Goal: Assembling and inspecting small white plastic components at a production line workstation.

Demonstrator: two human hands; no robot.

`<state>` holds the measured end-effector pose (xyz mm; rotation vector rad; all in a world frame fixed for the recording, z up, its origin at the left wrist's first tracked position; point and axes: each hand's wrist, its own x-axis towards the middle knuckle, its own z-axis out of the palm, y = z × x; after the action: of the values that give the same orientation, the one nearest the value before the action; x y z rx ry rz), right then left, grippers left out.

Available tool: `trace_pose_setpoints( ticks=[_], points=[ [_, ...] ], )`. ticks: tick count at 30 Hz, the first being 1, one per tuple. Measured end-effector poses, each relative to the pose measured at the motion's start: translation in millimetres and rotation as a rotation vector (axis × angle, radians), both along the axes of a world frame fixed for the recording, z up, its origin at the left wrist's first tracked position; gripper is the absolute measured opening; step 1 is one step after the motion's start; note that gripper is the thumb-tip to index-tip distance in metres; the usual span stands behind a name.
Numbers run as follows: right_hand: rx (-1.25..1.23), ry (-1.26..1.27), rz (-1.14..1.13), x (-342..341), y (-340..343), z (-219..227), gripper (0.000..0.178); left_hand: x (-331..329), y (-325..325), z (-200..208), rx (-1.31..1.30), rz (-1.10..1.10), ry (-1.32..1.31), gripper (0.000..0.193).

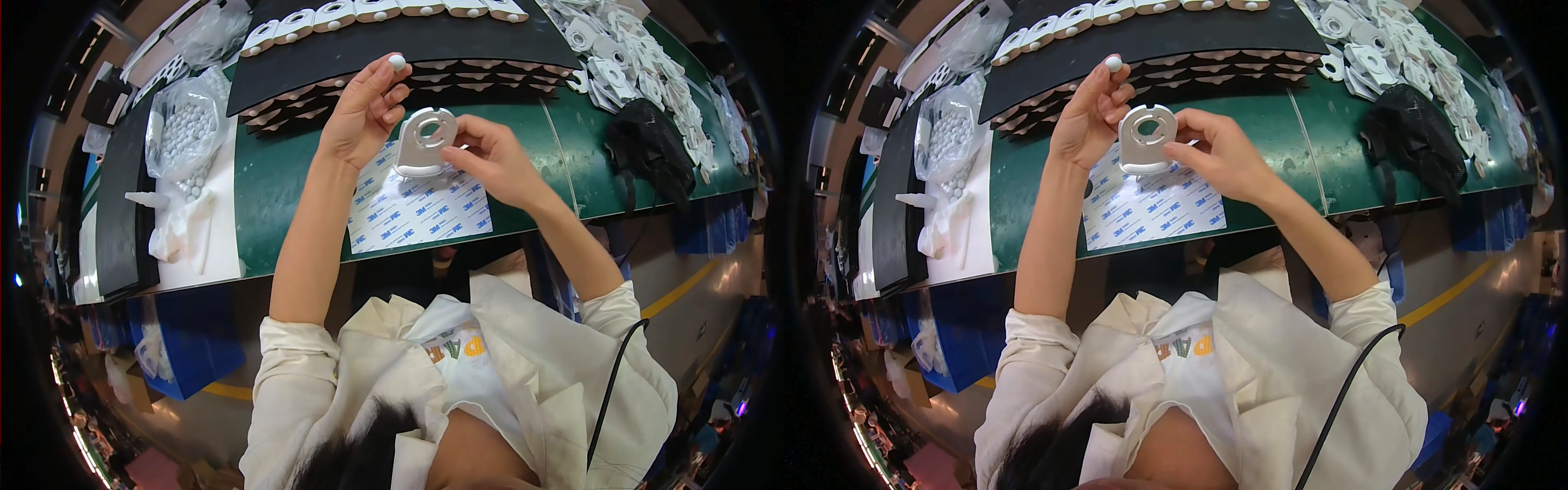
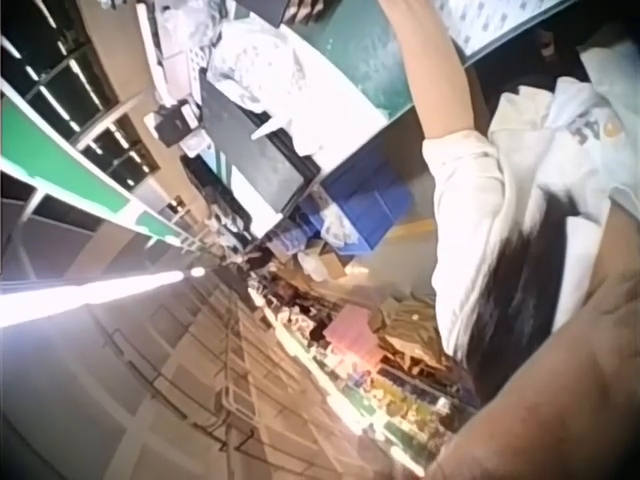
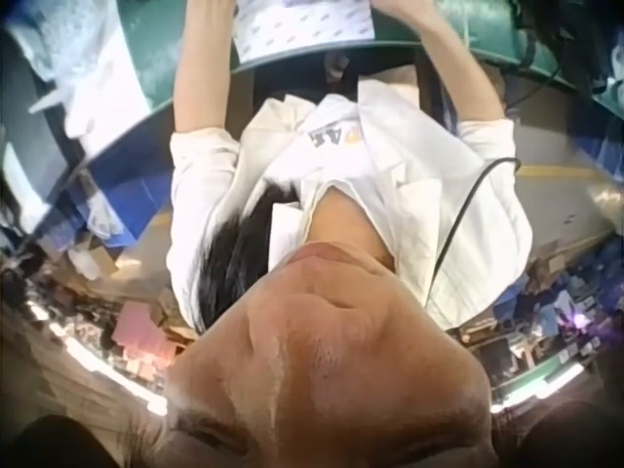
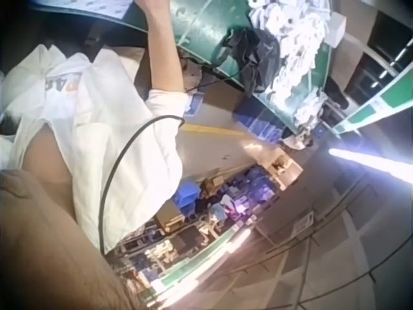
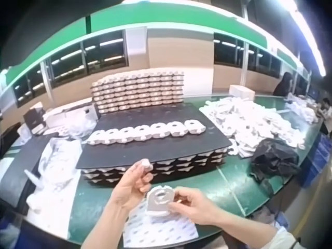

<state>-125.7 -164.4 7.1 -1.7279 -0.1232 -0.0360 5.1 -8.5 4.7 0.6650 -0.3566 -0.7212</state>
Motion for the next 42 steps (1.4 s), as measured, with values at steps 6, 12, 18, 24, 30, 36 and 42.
trace_pose_setpoints(
  ticks=[6,12,18,24,30,36,42],
  points=[
    [0.003,-0.003,-0.032,3,15,-22,0.016,1,2,2,-0.011,0.003,-0.006,0.023],
    [-0.145,-0.064,-0.007,1,19,-21,0.015,1,3,1,-0.008,0.021,0.005,0.024],
    [-0.053,-0.035,-0.064,2,17,-22,0.014,1,2,1,-0.008,0.025,0.010,0.024],
    [-0.369,-0.248,-0.084,-2,20,-19,0.015,4,3,-1,0.001,0.021,-0.013,0.029],
    [-0.405,-0.317,-0.029,-1,25,-21,0.014,2,3,1,0.008,0.009,-0.034,0.031],
    [0.383,-0.006,-0.048,5,1,-22,0.014,-3,-1,5,0.078,0.021,-0.081,0.030],
    [0.810,-0.034,-0.072,7,-25,-19,0.023,-16,-6,12,0.280,0.008,-0.232,0.026]
  ],
)
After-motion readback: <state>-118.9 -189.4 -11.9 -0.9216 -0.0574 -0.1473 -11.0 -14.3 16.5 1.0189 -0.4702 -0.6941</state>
